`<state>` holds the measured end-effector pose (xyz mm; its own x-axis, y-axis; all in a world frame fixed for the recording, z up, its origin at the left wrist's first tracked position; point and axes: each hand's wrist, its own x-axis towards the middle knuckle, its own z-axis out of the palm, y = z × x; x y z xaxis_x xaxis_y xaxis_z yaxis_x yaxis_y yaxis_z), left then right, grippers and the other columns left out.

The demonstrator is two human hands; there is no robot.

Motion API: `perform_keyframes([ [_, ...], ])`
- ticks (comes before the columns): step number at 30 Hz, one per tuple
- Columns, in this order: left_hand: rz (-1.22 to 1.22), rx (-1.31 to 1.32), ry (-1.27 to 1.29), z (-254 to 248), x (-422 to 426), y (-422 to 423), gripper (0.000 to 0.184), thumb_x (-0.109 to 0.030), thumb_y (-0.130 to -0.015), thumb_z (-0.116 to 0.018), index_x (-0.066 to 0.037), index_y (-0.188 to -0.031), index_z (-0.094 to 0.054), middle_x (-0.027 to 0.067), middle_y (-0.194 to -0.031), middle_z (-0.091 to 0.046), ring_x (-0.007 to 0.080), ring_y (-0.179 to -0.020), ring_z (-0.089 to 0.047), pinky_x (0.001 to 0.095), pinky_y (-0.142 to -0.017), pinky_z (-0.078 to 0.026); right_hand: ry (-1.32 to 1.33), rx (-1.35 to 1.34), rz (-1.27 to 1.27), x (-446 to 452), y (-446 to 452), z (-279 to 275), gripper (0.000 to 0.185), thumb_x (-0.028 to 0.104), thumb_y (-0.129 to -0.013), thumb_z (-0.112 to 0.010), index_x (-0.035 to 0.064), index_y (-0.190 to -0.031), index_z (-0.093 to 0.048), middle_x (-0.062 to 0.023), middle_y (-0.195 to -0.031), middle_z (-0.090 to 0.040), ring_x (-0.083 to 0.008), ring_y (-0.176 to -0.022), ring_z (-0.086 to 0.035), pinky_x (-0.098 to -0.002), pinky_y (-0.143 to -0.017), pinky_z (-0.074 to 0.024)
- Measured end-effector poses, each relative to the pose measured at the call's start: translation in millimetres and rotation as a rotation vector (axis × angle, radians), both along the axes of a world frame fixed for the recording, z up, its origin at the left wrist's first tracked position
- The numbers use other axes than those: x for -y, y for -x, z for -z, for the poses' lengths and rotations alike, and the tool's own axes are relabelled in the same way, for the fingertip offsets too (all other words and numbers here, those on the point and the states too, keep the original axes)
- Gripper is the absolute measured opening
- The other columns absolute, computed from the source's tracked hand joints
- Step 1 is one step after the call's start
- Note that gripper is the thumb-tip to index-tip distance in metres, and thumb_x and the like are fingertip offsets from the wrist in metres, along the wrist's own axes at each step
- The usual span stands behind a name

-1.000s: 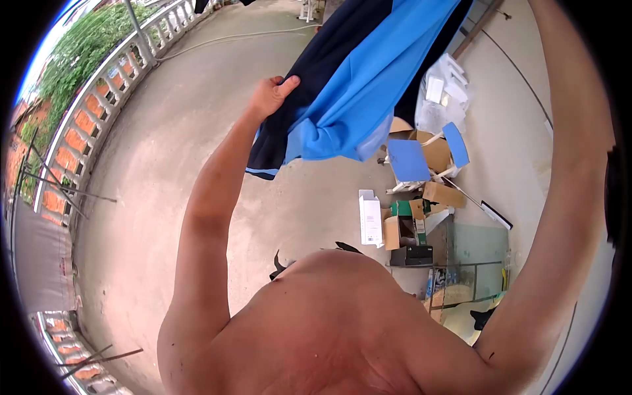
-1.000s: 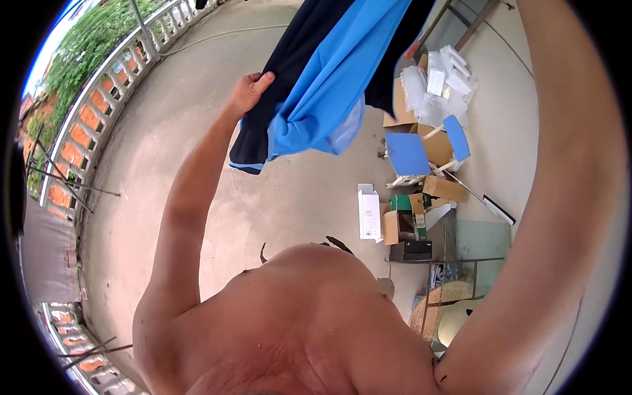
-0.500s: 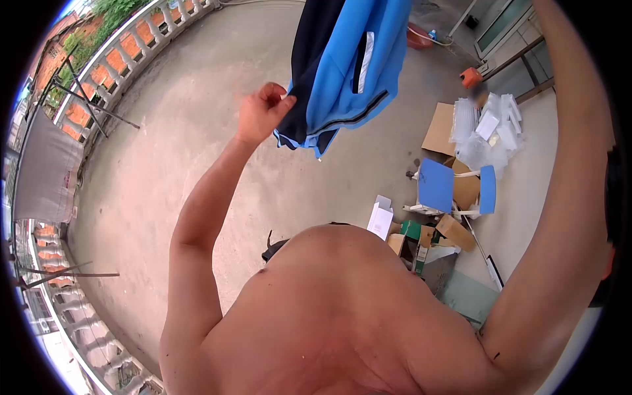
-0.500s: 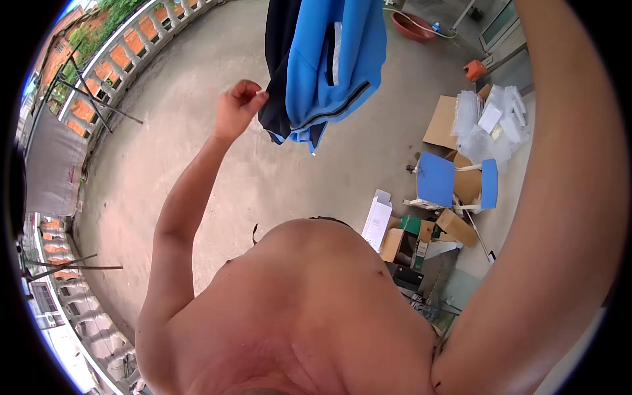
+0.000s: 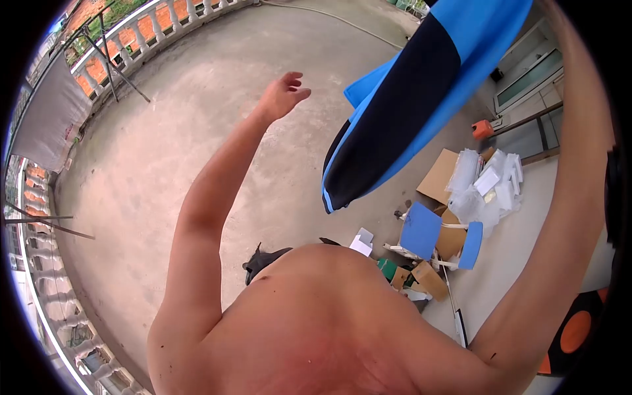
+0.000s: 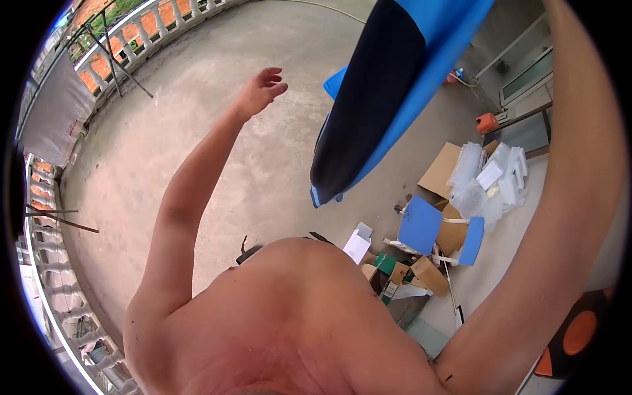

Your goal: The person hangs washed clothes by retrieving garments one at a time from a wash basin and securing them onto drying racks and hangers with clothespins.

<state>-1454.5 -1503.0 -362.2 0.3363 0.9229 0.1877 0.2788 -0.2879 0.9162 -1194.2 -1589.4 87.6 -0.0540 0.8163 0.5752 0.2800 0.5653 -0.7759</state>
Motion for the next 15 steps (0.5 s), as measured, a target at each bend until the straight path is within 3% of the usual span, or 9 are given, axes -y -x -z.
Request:
perform_keyframes([
  [3,0.089,-0.010,-0.091,-5,-4,-57,0.065,-0.021,-0.073,-0.068,-0.005,-0.130,-0.042,0.0202,-0.124,-0.050,0.0288,-0.116,-0.047,0.0371,-0.096,-0.039,0.078,-0.134,0.104,11,-37,-5,0.015,0.016,-0.076,-0.055,0.0055,-0.065,-0.055,-0.0067,-0.060,-0.056,-0.0194,-0.051,-0.054,-0.0327,-0.054,-0.0498],
  [4,0.118,-0.021,-0.095,-12,2,-74,0.067,-0.020,-0.070,-0.068,-0.005,-0.130,-0.041,0.0202,-0.125,-0.050,0.0289,-0.118,-0.046,0.0369,-0.097,-0.038,0.083,-0.086,0.062,14,-50,-5,0.016,0.015,-0.071,-0.058,0.0009,-0.078,-0.057,-0.0109,-0.079,-0.057,-0.0257,-0.072,-0.054,-0.0409,-0.071,-0.0445],
  [5,0.210,0.026,-0.082,-15,6,-91,0.068,-0.019,-0.070,-0.068,-0.005,-0.131,-0.041,0.0190,-0.126,-0.049,0.0277,-0.119,-0.045,0.0365,-0.098,-0.037,0.081,-0.039,0.020,14,-62,-7,0.031,0.013,-0.065,-0.060,-0.0037,-0.091,-0.058,-0.0151,-0.097,-0.058,-0.0319,-0.093,-0.053,-0.0490,-0.088,-0.0391],
  [7,0.322,0.071,-0.067,-20,18,-122,0.069,-0.017,-0.069,-0.068,-0.005,-0.131,-0.040,0.0179,-0.127,-0.049,0.0265,-0.120,-0.043,0.0361,-0.099,-0.036,0.102,-0.037,0.042,20,-77,-6,0.028,0.013,-0.065,-0.060,-0.0032,-0.088,-0.059,-0.0147,-0.096,-0.058,-0.0322,-0.092,-0.053,-0.0487,-0.086,-0.0403],
  [9,0.651,0.221,0.177,-24,33,-147,0.060,-0.014,-0.068,-0.067,-0.004,-0.124,-0.049,0.0125,-0.114,-0.058,0.0209,-0.106,-0.053,0.0319,-0.090,-0.042,0.127,-0.038,0.063,28,-90,-1,0.024,0.012,-0.065,-0.059,-0.0027,-0.084,-0.059,-0.0142,-0.095,-0.058,-0.0324,-0.091,-0.053,-0.0483,-0.084,-0.0415],
  [10,0.662,0.222,0.175,-25,34,-155,0.060,-0.014,-0.068,-0.067,-0.004,-0.124,-0.049,0.0125,-0.114,-0.058,0.0209,-0.106,-0.053,0.0319,-0.090,-0.042,0.143,-0.023,0.079,33,-95,2,0.021,0.011,-0.065,-0.059,-0.0019,-0.082,-0.059,-0.0133,-0.092,-0.059,-0.0313,-0.089,-0.054,-0.0469,-0.083,-0.0421],
  [12,0.726,-0.029,0.216,-27,33,-167,0.043,-0.012,-0.067,-0.067,-0.003,-0.109,-0.059,0.0060,-0.095,-0.063,0.0134,-0.087,-0.057,0.0263,-0.077,-0.045,0.151,-0.005,0.101,37,-107,6,0.019,0.010,-0.065,-0.058,-0.0012,-0.080,-0.059,-0.0124,-0.089,-0.059,-0.0303,-0.087,-0.054,-0.0455,-0.082,-0.0427],
  [13,0.717,0.102,0.214,-25,36,-169,0.020,-0.009,-0.068,-0.064,-0.003,-0.087,-0.063,0.0006,-0.077,-0.061,0.0080,-0.072,-0.054,0.0225,-0.067,-0.043,0.160,0.020,0.091,38,-117,8,0.016,0.008,-0.065,-0.058,-0.0005,-0.078,-0.059,-0.0111,-0.086,-0.059,-0.0291,-0.085,-0.055,-0.0442,-0.082,-0.0428],
  [15,0.713,0.167,0.241,-14,27,-164,0.014,-0.006,-0.069,-0.062,-0.004,-0.082,-0.060,0.0001,-0.075,-0.059,0.0081,-0.071,-0.054,0.0224,-0.068,-0.043,0.156,0.033,0.113,43,-134,13,0.010,0.003,-0.066,-0.058,0.0012,-0.076,-0.060,-0.0085,-0.080,-0.059,-0.0259,-0.080,-0.056,-0.0408,-0.079,-0.0442],
])
